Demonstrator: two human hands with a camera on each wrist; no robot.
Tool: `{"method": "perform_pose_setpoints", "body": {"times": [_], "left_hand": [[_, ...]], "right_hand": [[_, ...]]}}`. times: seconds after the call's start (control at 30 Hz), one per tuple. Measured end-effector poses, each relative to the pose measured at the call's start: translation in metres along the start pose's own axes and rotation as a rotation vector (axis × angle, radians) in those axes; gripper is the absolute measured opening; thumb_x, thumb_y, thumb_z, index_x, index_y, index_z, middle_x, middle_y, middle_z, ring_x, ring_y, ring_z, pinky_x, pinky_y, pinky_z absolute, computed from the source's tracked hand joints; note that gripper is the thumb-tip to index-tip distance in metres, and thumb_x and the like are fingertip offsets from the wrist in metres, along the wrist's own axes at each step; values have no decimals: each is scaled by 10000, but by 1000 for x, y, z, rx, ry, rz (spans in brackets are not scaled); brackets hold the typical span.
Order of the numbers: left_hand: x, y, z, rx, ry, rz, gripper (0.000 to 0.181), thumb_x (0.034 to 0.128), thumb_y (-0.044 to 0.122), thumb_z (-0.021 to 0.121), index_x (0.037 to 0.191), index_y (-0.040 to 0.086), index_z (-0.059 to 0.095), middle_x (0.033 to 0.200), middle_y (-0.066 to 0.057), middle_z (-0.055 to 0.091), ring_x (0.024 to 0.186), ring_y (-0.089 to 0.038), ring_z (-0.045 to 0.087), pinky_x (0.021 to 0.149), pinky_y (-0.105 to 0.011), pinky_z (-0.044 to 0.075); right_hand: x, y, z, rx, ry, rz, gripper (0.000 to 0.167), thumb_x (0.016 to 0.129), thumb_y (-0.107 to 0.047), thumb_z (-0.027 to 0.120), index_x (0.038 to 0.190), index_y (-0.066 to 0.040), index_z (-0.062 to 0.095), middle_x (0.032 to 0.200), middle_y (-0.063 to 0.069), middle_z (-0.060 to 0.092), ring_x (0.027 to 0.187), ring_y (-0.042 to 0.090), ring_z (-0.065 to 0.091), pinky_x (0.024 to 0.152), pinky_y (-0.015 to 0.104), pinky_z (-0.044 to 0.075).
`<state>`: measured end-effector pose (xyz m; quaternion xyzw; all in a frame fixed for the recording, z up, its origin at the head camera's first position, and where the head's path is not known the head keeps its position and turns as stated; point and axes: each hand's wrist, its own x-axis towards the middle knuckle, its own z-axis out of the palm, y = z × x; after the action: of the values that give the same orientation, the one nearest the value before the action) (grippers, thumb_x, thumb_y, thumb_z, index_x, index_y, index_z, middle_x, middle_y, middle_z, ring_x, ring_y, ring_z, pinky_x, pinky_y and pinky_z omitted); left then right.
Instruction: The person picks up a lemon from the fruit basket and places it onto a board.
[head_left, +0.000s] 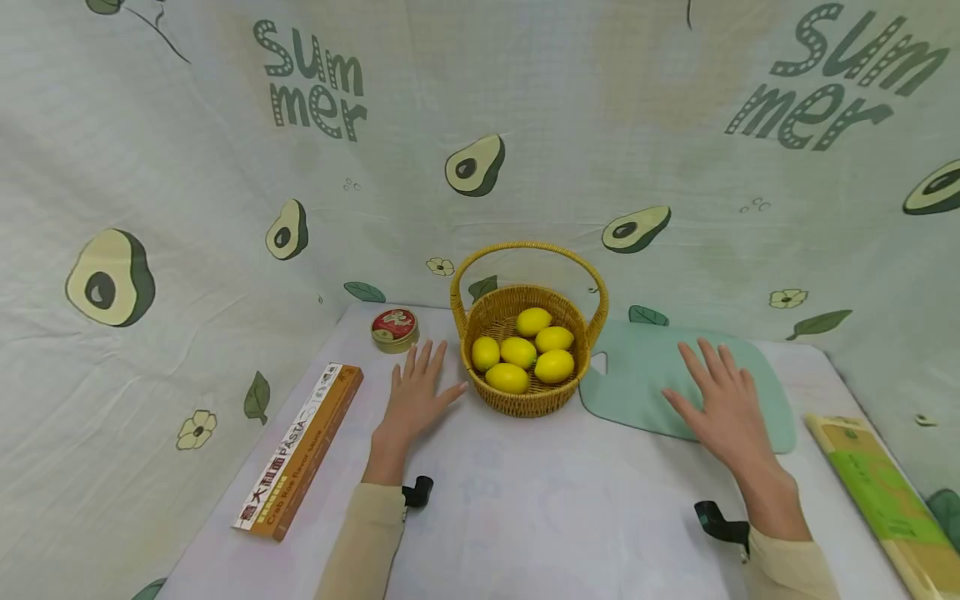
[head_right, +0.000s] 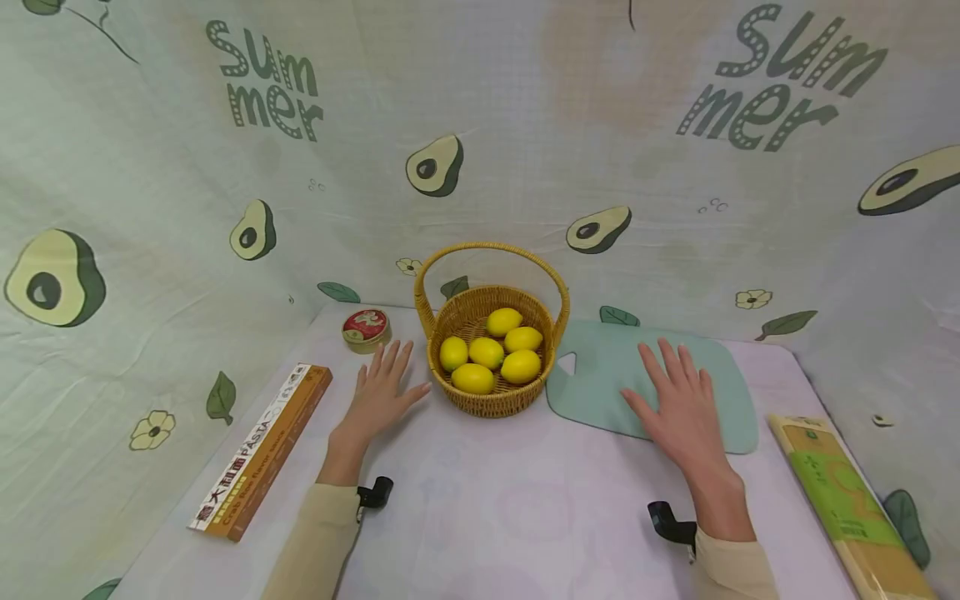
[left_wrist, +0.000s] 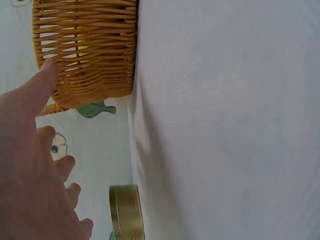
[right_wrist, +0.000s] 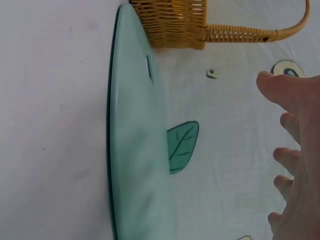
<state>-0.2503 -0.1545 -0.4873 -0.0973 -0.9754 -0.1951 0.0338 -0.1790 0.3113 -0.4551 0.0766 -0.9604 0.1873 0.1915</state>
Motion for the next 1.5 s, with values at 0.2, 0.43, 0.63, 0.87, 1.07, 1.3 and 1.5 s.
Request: {"method": "perform_pose_setpoints", "body": {"times": [0.2,0.43,0.63,0.87,1.07,1.3,1.5], "left_hand": [[0,7,-3,-43,-4,1,892,911,742,451,1600,368,26,1698,-26,48,1565,-332,7,1216,-666,64],[0,12,-5,-113,-22,3,939,891,772,448,1611,318,54,1697,-4,60,1567,-325,5,1215,-668,61],[2,12,0,-172,-39,16,980,880,787,446,1615,284,38,1697,-26,59,1565,-333,10,1214,-668,58],[4,16,6,-210,-49,30,993,877,780,464,1616,270,38,1695,-46,63,1562,-351,28,1204,-683,71],[6,20,9,-289,-60,29,985,880,760,491,1617,257,74,1693,-43,75,1561,-347,49,1209,-675,75],[6,24,13,-409,-107,-34,1029,840,807,496,1612,308,33,1693,-32,97,1567,-295,65,1241,-600,105],[7,25,16,-557,-119,-36,967,909,636,588,1604,321,-5,1694,20,52,1566,-208,74,1258,-531,135]], "right_hand": [[13,-12,-3,12,-20,-57,770,973,-447,598,1598,-195,227,1648,200,194,1511,473,125,1089,765,150],[22,-29,2,0,-76,-104,792,964,-459,608,1601,-197,216,1637,203,228,1503,472,156,1104,734,179],[29,-43,7,37,-91,-159,776,951,-444,635,1587,-189,270,1626,181,277,1490,449,217,1125,689,216],[35,-60,14,59,-125,-205,762,940,-418,661,1579,-225,295,1597,162,338,1432,429,325,1118,643,296],[39,-75,17,80,-169,-207,728,933,-385,681,1557,-205,352,1573,149,381,1405,412,386,1068,637,388],[47,-93,26,111,-226,-203,723,937,-417,671,1556,-220,353,1573,128,388,1409,386,401,1047,624,429],[56,-109,34,134,-289,-192,711,937,-430,666,1549,-224,368,1560,144,407,1405,405,413,1071,628,411]]}}
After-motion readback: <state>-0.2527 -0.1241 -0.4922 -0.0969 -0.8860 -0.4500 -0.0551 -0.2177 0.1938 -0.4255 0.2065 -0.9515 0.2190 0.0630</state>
